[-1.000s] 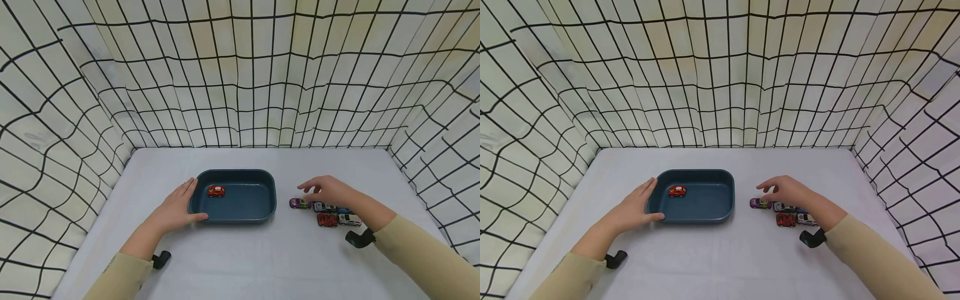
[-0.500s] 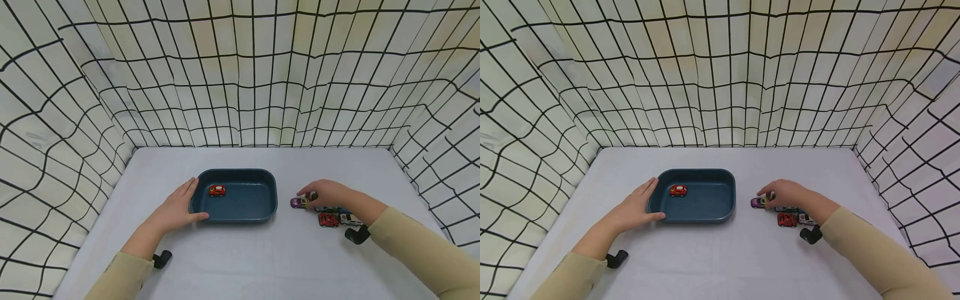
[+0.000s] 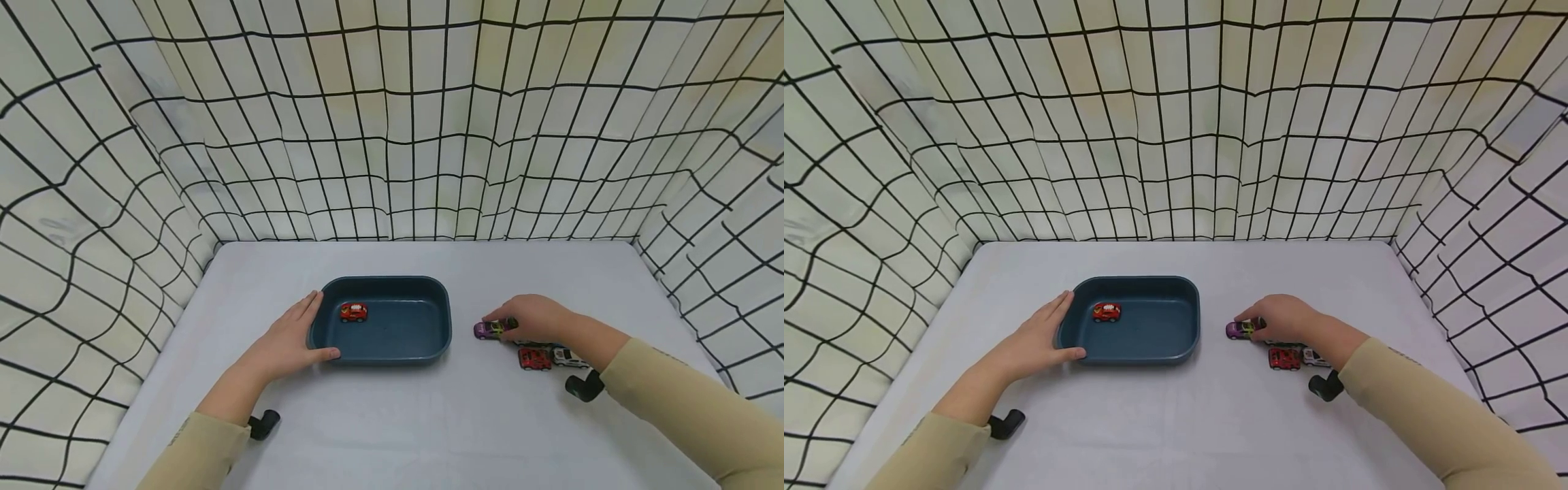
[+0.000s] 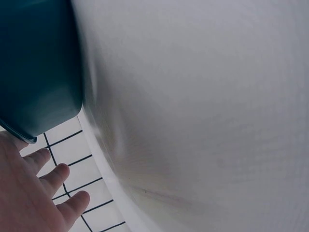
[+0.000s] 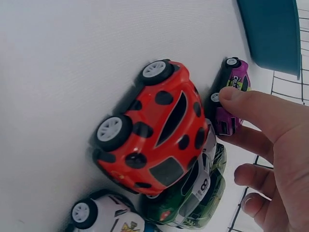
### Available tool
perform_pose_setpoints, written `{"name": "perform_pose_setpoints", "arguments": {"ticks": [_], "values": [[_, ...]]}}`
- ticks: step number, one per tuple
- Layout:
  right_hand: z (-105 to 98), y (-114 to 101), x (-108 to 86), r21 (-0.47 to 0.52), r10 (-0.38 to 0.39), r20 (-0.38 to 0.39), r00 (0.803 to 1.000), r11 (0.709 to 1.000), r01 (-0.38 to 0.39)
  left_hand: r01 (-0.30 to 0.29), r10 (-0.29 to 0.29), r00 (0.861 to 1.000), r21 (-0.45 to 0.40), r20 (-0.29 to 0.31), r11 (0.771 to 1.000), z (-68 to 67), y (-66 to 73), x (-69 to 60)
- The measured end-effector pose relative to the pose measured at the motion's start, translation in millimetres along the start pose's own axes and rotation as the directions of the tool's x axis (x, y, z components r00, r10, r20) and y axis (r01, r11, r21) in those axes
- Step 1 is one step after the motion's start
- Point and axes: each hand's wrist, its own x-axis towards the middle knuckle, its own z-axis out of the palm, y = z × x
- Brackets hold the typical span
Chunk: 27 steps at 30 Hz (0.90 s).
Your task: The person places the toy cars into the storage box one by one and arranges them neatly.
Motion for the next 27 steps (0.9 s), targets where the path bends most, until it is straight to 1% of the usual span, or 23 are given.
{"name": "perform_pose_setpoints", "arguments": {"ticks": [8, 11, 15, 22, 27], "values": [[1, 1, -0.7, -0.028, -0.016, -0.032, 0.999, 0.999, 0.015, 0.002, -0.002, 1.0, 0.001, 0.002, 1.0, 0.0, -2.1, 0.2], [-1, 3, -1.8, -0.01, 0.001, -0.047, 0.999, 1.0, -0.002, -0.001, 0.001, 1.0, 0.001, 0.003, 1.0, 0.2, -2.3, 0.6], [-11, 3, -3.5, 0.032, 0.021, -0.079, 0.997, 0.999, -0.019, -0.009, 0.009, 1.0, 0.0, 0.0, 1.0, -0.8, -1.7, 1.5], [-29, -2, -2.2, 0.066, 0.012, -0.118, 0.993, 0.998, -0.004, -0.007, 0.007, 1.0, -0.006, -0.002, 1.0, -0.9, -1.9, 0.4], [-45, -13, 3.5, 0.077, -0.011, -0.138, 0.99, 0.997, 0.022, -0.011, 0.011, 1.0, -0.005, -0.005, 1.0, -0.9, -2.0, 0.6]]}}
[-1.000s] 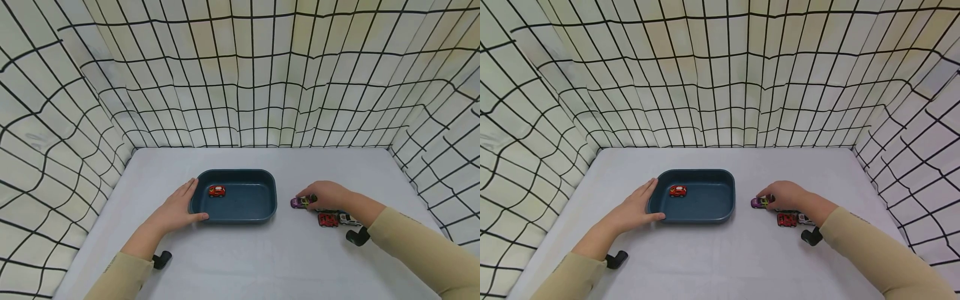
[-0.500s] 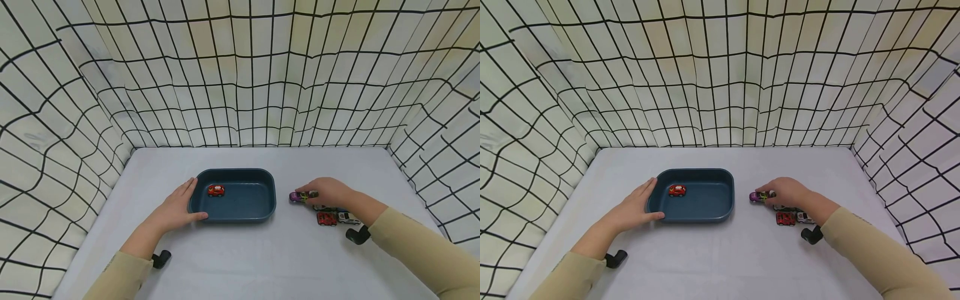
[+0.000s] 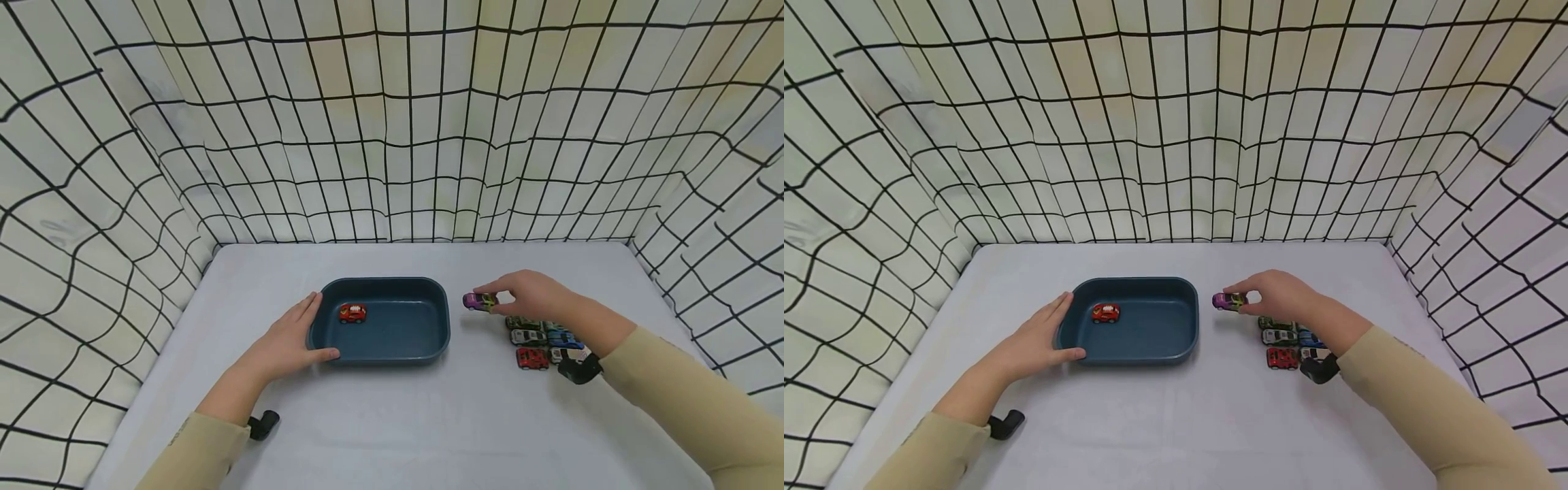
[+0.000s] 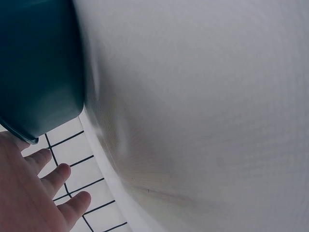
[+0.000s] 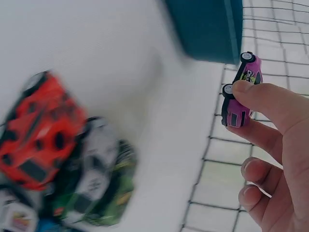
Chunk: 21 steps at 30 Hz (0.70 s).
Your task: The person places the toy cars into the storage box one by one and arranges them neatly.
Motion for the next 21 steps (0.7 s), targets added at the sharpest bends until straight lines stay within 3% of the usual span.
{"name": "perform_pose_setpoints", "arguments": {"ticks": [6, 11, 21], "values": [[-19, -24, 17.3, 0.032, -0.023, -0.005, 1.0, 0.999, 0.023, -0.003, 0.003, 1.0, 0.001, 0.001, 1.0, 0.5, -0.2, 0.8], [-26, -50, 38.3, 0.078, -0.034, 0.037, 0.999, 0.996, 0.031, -0.007, 0.007, 1.0, -0.001, -0.002, 1.0, 1.7, -1.4, 0.5], [-12, -103, 88.7, 0.039, -0.139, 0.163, 0.977, 0.99, 0.135, -0.008, 0.008, 1.0, 0.002, 0.006, 1.0, 1.7, -1.1, 2.1]]}}
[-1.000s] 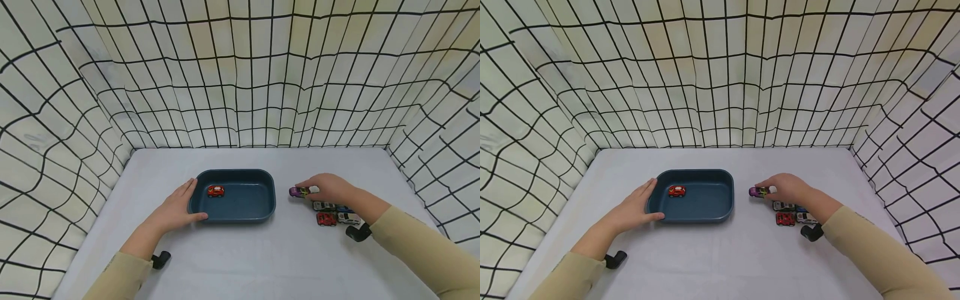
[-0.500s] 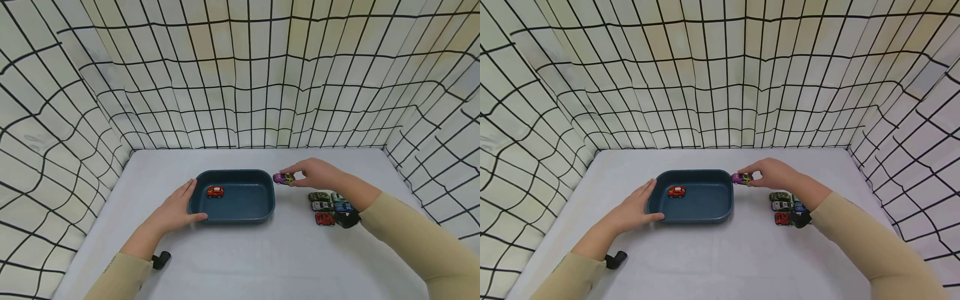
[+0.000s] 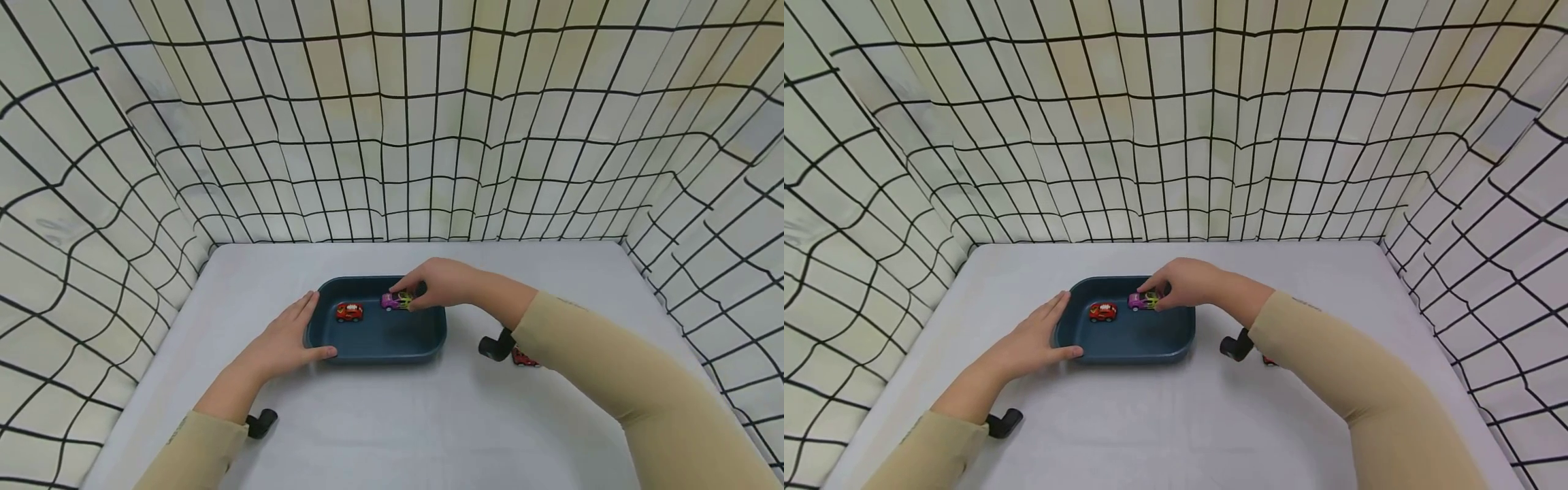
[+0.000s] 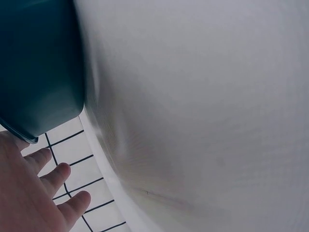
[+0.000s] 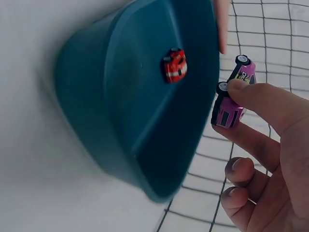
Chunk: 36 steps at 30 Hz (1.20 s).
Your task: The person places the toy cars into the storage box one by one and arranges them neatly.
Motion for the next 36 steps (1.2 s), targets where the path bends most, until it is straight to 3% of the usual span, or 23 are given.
{"name": "perform_pose_setpoints", "arguments": {"ticks": [6, 12, 17, 25, 36], "values": [[13, -21, 33.7, -0.003, -0.046, 0.054, 0.997, 0.999, 0.046, 0.006, -0.006, 1.0, -0.002, 0.004, 1.0, -0.9, -1.3, 0.3], [32, -40, 57.4, -0.028, -0.004, 0.068, 0.998, 1.0, 0.005, -0.004, 0.004, 1.0, -0.013, 0.0, 1.0, 0.3, -3.4, 1.1], [51, -56, 65.6, -0.126, 0.065, 0.067, 0.996, 0.99, -0.056, -0.003, 0.003, 1.0, -0.03, 0.009, 1.0, 4.7, -1.9, 0.7], [72, -72, 77.3, -0.195, 0.154, 0.036, 0.987, 0.97, -0.144, 0.006, -0.006, 1.0, -0.037, -0.012, 0.999, 1.9, -0.8, -0.7], [83, -72, 87.7, -0.196, 0.134, -0.018, 0.991, 0.971, -0.135, -0.004, 0.004, 1.0, -0.049, -0.013, 0.999, 2.8, -2.8, -1.7]]}}
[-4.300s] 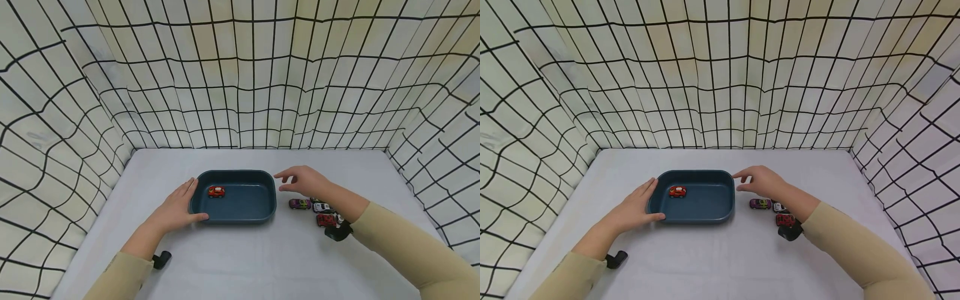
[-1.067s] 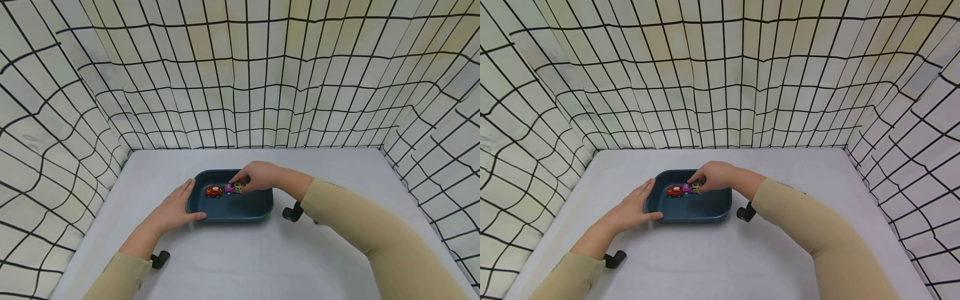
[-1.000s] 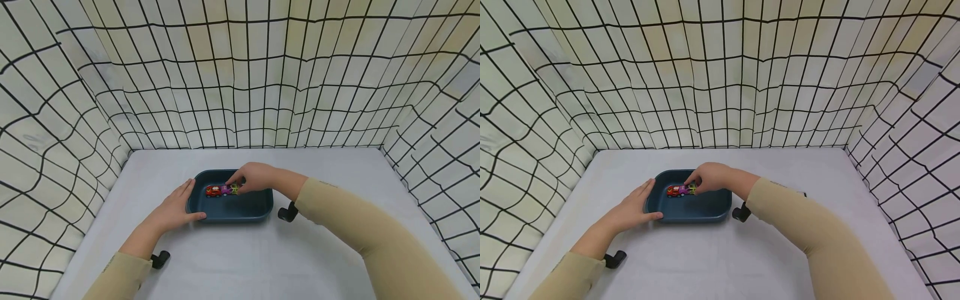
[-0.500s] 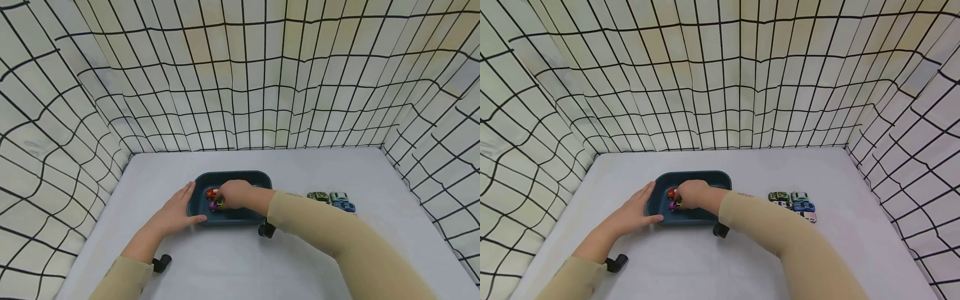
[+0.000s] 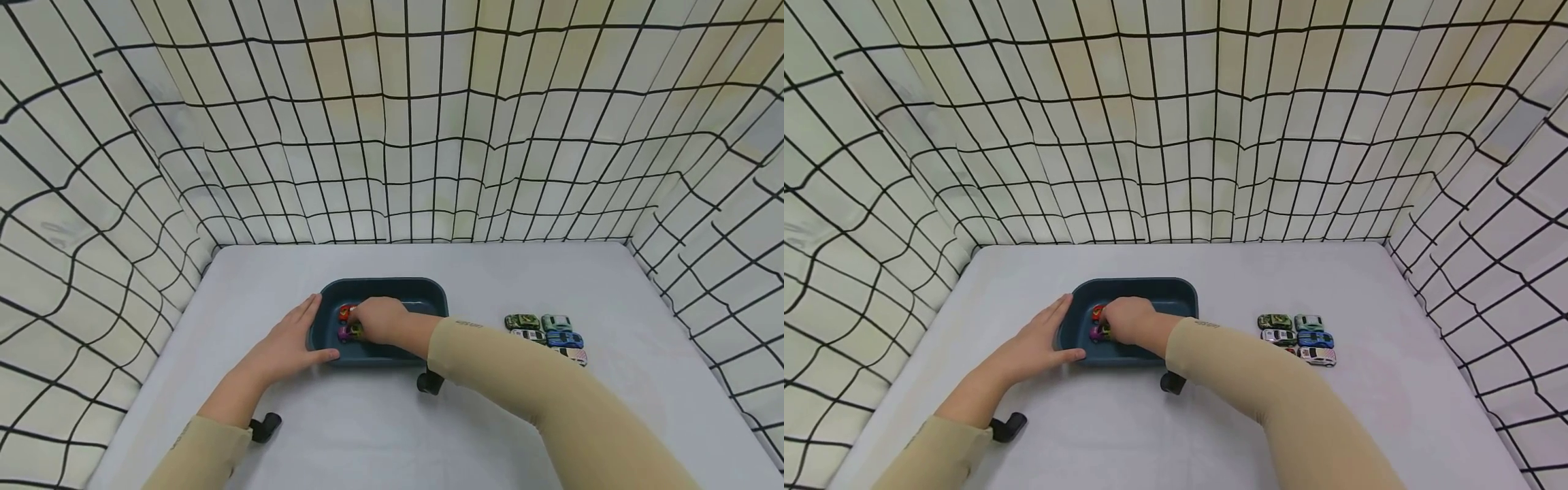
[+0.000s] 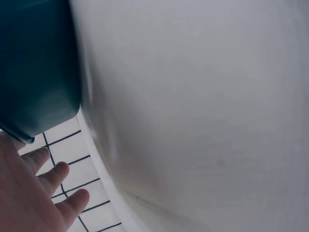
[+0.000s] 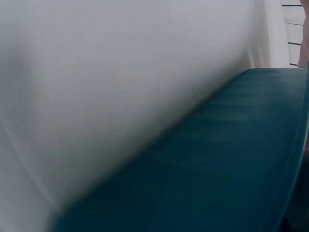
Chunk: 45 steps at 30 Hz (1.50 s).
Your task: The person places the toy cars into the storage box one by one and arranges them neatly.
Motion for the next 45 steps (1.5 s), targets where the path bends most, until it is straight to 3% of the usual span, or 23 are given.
{"name": "perform_pose_setpoints", "arguments": {"ticks": [7, 15, 30, 39, 45], "values": [[-1, 2, 2.0, 0.022, -0.005, -0.032, 0.999, 1.0, 0.006, 0.008, -0.008, 1.0, -0.002, 0.009, 1.0, -0.6, 1.6, 0.5], [0, 9, -1.8, 0.083, 0.02, -0.019, 1.0, 0.996, -0.019, 0.0, 0.0, 1.0, -0.006, 0.015, 1.0, 0.8, -0.9, 1.1], [1, 9, 0.4, 0.165, -0.022, -0.067, 0.998, 0.986, 0.033, 0.003, -0.003, 1.0, -0.011, 0.016, 1.0, -2.1, 1.8, -0.4], [-8, 24, -6.7, 0.279, 0.019, -0.078, 0.997, 0.96, 0.003, 0.0, -0.001, 1.0, 0.021, 0.008, 1.0, -2.2, -0.1, 2.3], [-20, 36, -21.9, 0.348, 0.01, -0.082, 0.997, 0.937, 0.019, -0.001, 0.001, 1.0, 0.022, 0.011, 1.0, -1.0, 0.7, 1.5]]}}
